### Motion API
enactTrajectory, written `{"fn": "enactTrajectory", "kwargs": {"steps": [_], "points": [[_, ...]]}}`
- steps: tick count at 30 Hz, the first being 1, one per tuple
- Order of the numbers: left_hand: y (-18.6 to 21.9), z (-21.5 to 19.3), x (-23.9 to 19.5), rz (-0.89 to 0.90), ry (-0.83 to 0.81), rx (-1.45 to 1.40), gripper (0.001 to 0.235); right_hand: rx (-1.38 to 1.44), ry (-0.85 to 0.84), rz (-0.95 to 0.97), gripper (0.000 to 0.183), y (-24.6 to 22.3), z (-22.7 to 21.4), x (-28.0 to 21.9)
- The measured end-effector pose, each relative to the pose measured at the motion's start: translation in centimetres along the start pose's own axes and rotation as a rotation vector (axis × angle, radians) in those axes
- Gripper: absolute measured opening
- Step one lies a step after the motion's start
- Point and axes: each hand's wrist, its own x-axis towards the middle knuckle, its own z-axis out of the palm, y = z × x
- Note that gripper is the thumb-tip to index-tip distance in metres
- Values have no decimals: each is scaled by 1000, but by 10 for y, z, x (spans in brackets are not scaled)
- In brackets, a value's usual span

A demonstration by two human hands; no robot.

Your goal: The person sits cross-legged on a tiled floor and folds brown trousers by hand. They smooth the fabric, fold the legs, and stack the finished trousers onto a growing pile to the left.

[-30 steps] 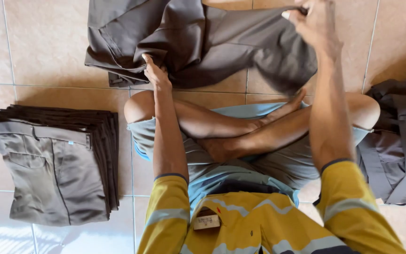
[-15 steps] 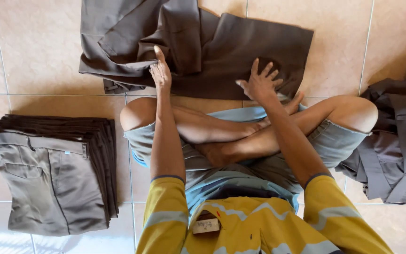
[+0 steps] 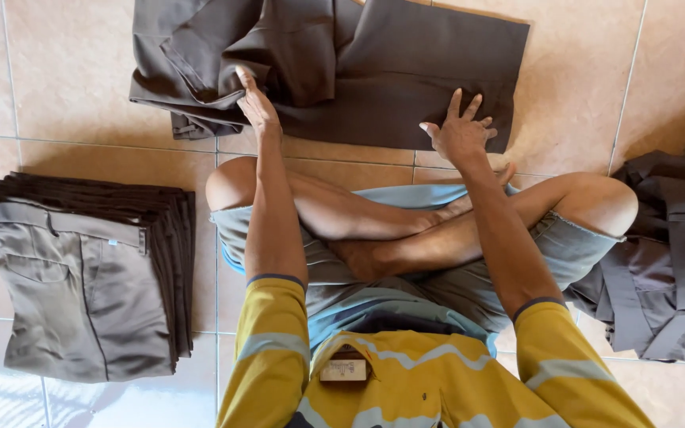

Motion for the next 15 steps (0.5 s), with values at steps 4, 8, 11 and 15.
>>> {"fn": "enactTrajectory", "kwargs": {"steps": [4, 8, 11, 15], "points": [[48, -12, -47, 188, 219, -149, 64, 102, 32, -61, 89, 9, -4, 2], [-19, 77, 22, 930, 361, 1131, 59, 614, 343, -378, 72, 25, -2, 15], [108, 59, -187, 1807, 239, 705, 12, 1390, 113, -325, 97, 26, -19, 15], [69, 110, -272, 1516, -341, 930, 48, 1857, -103, -539, 121, 44, -28, -18]]}}
